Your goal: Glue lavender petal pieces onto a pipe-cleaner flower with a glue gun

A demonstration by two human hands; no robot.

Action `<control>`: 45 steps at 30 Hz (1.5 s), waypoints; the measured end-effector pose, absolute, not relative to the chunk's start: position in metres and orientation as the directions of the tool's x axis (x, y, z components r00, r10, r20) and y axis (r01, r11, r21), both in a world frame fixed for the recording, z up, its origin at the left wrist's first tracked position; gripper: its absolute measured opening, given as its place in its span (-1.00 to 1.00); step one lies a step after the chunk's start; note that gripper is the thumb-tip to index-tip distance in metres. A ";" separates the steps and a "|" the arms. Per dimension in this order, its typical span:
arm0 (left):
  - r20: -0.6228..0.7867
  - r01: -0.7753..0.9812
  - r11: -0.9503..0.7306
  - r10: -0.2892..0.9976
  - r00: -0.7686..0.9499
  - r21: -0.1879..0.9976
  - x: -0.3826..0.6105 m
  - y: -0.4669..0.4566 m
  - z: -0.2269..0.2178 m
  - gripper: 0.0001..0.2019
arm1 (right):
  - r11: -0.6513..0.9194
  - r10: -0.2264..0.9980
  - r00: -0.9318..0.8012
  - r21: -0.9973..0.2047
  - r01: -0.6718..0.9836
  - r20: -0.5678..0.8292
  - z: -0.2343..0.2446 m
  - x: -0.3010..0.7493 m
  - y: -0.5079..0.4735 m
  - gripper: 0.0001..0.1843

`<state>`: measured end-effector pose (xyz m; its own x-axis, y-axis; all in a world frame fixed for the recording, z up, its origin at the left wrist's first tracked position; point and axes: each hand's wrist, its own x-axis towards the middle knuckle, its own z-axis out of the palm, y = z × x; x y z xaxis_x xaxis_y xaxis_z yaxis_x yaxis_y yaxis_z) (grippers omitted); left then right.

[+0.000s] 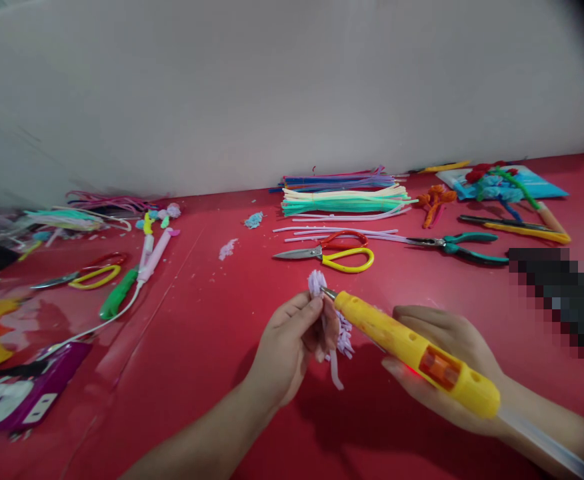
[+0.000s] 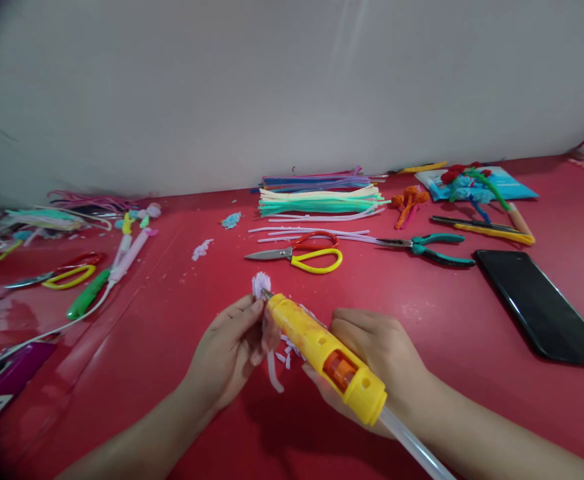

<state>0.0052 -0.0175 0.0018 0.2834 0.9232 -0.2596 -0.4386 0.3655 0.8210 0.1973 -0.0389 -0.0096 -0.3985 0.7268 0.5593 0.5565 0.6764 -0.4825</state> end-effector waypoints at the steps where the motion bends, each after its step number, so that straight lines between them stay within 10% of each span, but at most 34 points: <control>1: -0.249 -0.431 0.350 0.929 0.274 0.832 0.005 -0.017 0.001 -0.77 | 0.667 0.737 -0.397 -0.494 0.557 0.547 -0.009 0.197 -0.039 -0.76; 9: -0.196 -0.354 0.237 0.969 0.148 0.905 -0.005 -0.006 -0.002 -0.80 | 0.547 0.837 -0.394 -0.577 0.607 0.379 0.000 0.202 -0.030 -0.90; 17: -0.169 -0.373 0.230 0.967 0.190 0.899 -0.010 -0.001 -0.007 -0.80 | 0.339 0.909 -0.400 -0.350 0.873 -0.117 -0.023 0.233 -0.005 -0.71; 30: -0.151 -0.413 0.217 0.971 0.187 0.884 -0.013 0.002 -0.006 -0.80 | 0.766 0.637 -0.769 -0.154 0.624 0.059 0.003 0.151 -0.017 -0.89; 37: -0.145 -0.425 0.217 0.970 0.195 0.879 -0.012 0.000 -0.004 -0.80 | 0.773 0.634 -0.772 -0.059 0.632 0.045 -0.018 0.126 -0.022 -0.88; 45: -0.155 -0.397 0.220 0.970 0.189 0.891 -0.012 -0.003 0.000 -0.80 | 0.634 0.770 -0.629 -0.234 0.737 0.105 -0.003 0.149 -0.001 -0.81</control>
<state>-0.0123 -0.0026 -0.0003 0.1888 0.9697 -0.1553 -0.3972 0.2201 0.8909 0.1492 -0.0010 -0.0027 -0.6292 0.7702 0.1048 0.7370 0.6340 -0.2343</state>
